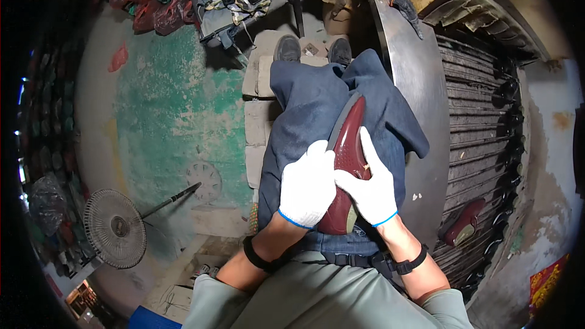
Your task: The person polishes a maroon leather shoe using a cloth and a brush. They repeatedly rub the shoe's surface, rotate it to access different areas, and alternate between the cloth and brush to finish the shoe.
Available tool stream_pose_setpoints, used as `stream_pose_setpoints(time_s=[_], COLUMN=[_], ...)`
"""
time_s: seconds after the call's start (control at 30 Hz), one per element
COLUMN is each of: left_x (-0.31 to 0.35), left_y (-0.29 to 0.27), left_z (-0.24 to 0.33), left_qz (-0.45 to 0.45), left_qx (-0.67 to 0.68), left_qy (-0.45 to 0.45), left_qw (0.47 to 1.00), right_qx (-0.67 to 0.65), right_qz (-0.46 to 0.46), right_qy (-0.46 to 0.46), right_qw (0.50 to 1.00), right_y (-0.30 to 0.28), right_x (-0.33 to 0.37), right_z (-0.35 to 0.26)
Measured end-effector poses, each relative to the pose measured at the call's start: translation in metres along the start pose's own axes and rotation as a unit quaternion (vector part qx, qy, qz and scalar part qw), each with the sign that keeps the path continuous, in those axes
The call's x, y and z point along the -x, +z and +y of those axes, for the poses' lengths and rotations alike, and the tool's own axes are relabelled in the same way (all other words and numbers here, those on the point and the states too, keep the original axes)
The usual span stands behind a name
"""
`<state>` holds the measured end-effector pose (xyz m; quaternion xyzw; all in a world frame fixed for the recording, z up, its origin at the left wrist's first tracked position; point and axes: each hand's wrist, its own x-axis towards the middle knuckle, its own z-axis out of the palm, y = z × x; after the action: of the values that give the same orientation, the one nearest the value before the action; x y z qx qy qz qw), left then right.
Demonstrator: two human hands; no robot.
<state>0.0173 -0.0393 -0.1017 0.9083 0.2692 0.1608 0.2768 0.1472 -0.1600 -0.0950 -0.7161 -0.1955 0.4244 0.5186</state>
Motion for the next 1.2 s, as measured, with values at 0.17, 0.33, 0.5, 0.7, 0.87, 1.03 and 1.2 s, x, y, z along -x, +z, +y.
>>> stream_pose_setpoints(time_s=[0.17, 0.33, 0.5, 0.7, 0.87, 1.03, 1.2], left_x=[0.002, -0.017, -0.025, -0.013, -0.01, -0.011, -0.017], left_y=[-0.016, -0.038, -0.037, 0.011, 0.024, 0.026, 0.021], left_z=[0.011, -0.01, 0.008, 0.024, 0.021, 0.022, 0.022], left_qz=[-0.085, -0.099, -0.109, -0.082, -0.04, -0.042, -0.069], left_qx=[-0.031, 0.062, 0.194, 0.448, 0.467, 0.378, 0.314], left_qy=[-0.043, 0.061, -0.063, -0.195, -0.2, -0.187, -0.163], left_qw=[0.995, 0.991, 0.973, 0.869, 0.86, 0.906, 0.933], right_qx=[0.069, -0.02, -0.081, -0.055, -0.014, -0.001, 0.039], right_qz=[-0.002, -0.036, -0.043, -0.107, -0.126, -0.128, -0.117], right_qy=[-0.023, -0.004, -0.049, -0.059, -0.051, -0.053, -0.033], right_qw=[0.997, 0.999, 0.995, 0.991, 0.991, 0.99, 0.992], right_y=[-0.002, -0.015, -0.027, -0.042, -0.044, -0.045, -0.042], right_x=[-0.001, -0.001, 0.0, 0.003, -0.003, -0.009, -0.01], right_z=[0.007, 0.004, 0.02, 0.022, 0.025, 0.033, 0.037])
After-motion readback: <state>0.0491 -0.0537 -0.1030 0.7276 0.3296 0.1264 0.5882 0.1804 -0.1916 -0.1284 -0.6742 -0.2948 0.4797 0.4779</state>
